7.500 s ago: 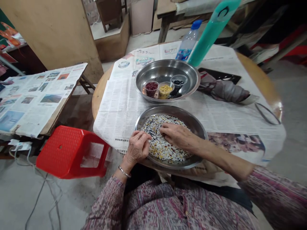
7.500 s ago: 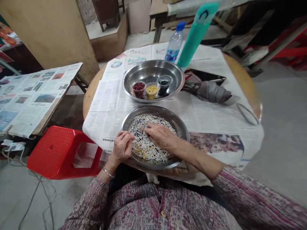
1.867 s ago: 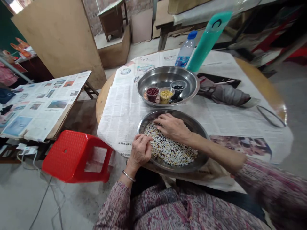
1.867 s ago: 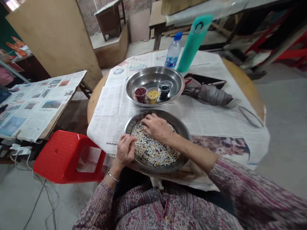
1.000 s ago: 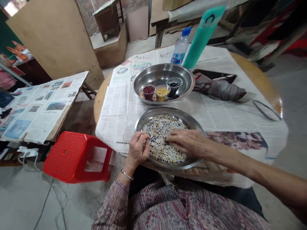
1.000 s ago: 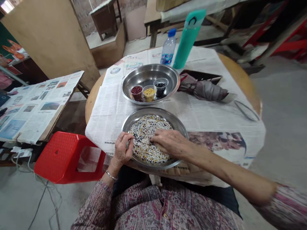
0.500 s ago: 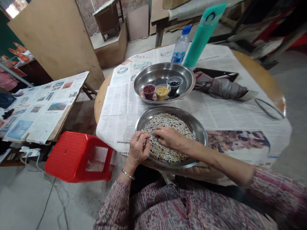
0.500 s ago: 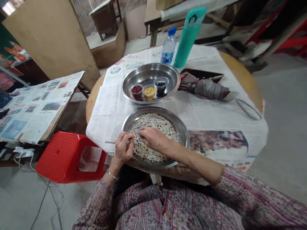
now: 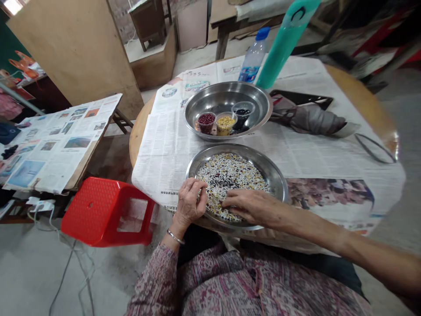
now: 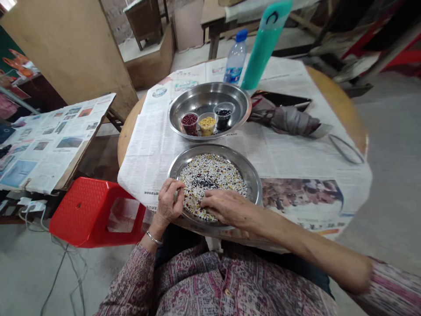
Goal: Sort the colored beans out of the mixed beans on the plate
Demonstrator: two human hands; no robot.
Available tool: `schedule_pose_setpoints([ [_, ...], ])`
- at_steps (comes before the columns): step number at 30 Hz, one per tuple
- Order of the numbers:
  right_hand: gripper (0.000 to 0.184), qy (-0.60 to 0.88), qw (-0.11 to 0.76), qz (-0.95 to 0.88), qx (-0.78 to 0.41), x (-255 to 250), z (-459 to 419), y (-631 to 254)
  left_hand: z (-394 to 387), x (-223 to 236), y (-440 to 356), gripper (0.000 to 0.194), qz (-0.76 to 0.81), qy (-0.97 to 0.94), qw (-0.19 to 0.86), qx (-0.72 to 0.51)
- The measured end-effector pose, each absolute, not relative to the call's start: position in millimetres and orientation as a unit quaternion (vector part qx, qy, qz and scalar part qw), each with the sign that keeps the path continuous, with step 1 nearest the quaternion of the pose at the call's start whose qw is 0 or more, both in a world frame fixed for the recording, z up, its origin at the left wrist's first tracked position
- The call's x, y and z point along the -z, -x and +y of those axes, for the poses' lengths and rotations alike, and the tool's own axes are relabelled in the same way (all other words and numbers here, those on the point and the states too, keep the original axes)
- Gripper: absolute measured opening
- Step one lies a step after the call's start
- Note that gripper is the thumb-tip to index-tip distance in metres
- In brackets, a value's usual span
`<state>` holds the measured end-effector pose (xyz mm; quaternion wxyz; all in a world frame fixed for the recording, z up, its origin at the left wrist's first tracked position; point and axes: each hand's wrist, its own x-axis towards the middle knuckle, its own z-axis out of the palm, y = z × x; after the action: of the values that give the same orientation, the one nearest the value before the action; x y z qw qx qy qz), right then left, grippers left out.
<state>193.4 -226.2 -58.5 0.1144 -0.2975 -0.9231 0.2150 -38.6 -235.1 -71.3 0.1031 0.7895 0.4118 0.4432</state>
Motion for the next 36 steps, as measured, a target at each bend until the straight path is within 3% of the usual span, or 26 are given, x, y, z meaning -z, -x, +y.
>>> schedule_pose_setpoints([
  [5,0.028,0.424,0.173,-0.884,-0.095,58,-182,-191,-235,72,39,0.013,0.414,-0.788,0.106,-0.443],
  [10,0.038,0.525,0.17,-0.833,-0.052,57,-161,-179,-235,70,39,0.013,0.416,-0.785,0.111,-0.445],
  [12,0.04,0.511,0.182,-0.838,-0.059,58,-162,-166,-236,69,38,0.014,0.418,-0.785,0.111,-0.444],
  [16,0.018,0.427,0.175,-0.872,-0.164,60,-166,-146,-236,68,38,0.014,0.421,-0.784,0.109,-0.443],
  [26,0.023,0.269,0.126,-0.914,-0.278,36,-235,-182,-236,71,38,0.013,0.417,-0.784,0.111,-0.447],
  [29,0.026,0.288,0.129,-0.922,-0.226,46,-233,-184,-236,71,39,0.013,0.416,-0.784,0.108,-0.449],
  [36,0.027,0.481,0.179,-0.856,-0.06,59,-187,-190,-236,69,38,0.013,0.417,-0.783,0.106,-0.45],
])
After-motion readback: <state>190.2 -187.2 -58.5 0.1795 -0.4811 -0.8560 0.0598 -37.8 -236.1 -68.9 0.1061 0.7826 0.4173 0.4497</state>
